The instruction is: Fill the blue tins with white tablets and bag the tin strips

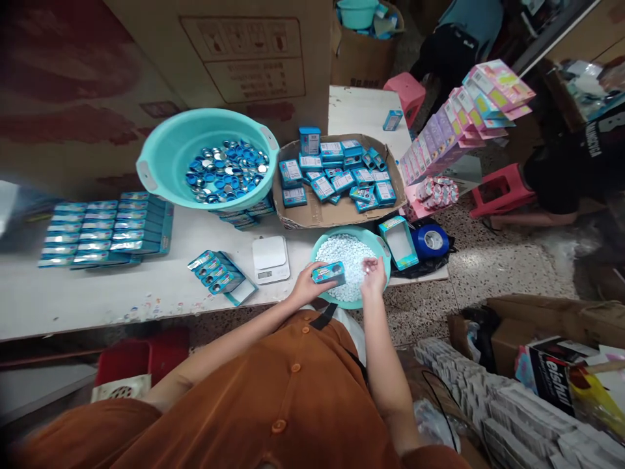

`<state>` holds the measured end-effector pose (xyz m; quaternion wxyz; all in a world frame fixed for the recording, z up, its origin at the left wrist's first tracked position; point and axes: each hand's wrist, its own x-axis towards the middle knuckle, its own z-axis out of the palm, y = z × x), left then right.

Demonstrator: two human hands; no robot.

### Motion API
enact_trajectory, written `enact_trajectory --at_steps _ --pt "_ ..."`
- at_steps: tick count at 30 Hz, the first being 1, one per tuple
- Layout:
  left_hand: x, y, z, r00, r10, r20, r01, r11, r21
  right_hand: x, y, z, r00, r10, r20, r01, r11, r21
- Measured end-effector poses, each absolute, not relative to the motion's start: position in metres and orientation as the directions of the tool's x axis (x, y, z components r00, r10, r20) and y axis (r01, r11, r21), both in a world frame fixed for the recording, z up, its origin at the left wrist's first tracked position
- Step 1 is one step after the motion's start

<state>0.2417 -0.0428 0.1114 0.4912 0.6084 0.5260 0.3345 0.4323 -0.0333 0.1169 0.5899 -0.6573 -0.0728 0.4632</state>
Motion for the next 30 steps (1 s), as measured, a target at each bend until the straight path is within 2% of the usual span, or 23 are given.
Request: enact_trajectory --at_steps 2,4,7,9,12,15,18,23,27,30 --pt "0.217 -0.045 0.11 0.081 0.989 -0.123 0.396 0.081 0.915 0.436 -0.044 0.102 0.665 0.583 -0.467 -0.291 -0.374 -0.881" --pt "0.186 -0.046 0.107 -0.087 0.98 -0.181 0.456 0.201 0.867 0.44 -0.054 0.091 0.66 0.604 -0.447 -0.197 -0.435 -0.878" --pt "0.137 -0.046 0.101 -0.352 0.904 -0.24 0.517 0.402 0.755 0.444 -0.066 0.081 0.603 0.635 -0.483 -0.176 -0.485 -0.857" --pt "0.109 -0.042 0.098 -0.436 0.873 -0.219 0.558 0.453 0.695 0.443 -0.07 0.076 0.595 0.633 -0.496 -0.159 -0.512 -0.844" --pt "0.08 -0.029 0.094 -0.397 0.897 -0.195 0.666 0.428 0.611 0.438 -0.072 0.073 0.576 0.637 -0.512 -0.141 -0.54 -0.83" --pt "0.069 -0.012 0.09 -0.327 0.908 -0.261 0.759 0.417 0.5 0.432 -0.073 0.072 0.533 0.658 -0.532 -0.146 -0.548 -0.824" --pt "0.068 0.006 0.083 -0.303 0.885 -0.353 0.791 0.44 0.426 0.427 -0.074 0.071 0.498 0.687 -0.529 -0.127 -0.546 -0.828" --pt "0.079 0.029 0.076 -0.347 0.859 -0.375 0.821 0.472 0.322 0.424 -0.081 0.068 0.512 0.692 -0.509 -0.117 -0.531 -0.839" --pt "0.076 0.034 0.08 -0.323 0.872 -0.368 0.838 0.444 0.316 0.425 -0.096 0.078 0.552 0.689 -0.469 -0.113 -0.496 -0.861" --pt "0.06 0.039 0.063 -0.315 0.846 -0.43 0.809 0.476 0.344 0.424 -0.102 0.068 0.588 0.674 -0.447 -0.15 -0.452 -0.879"
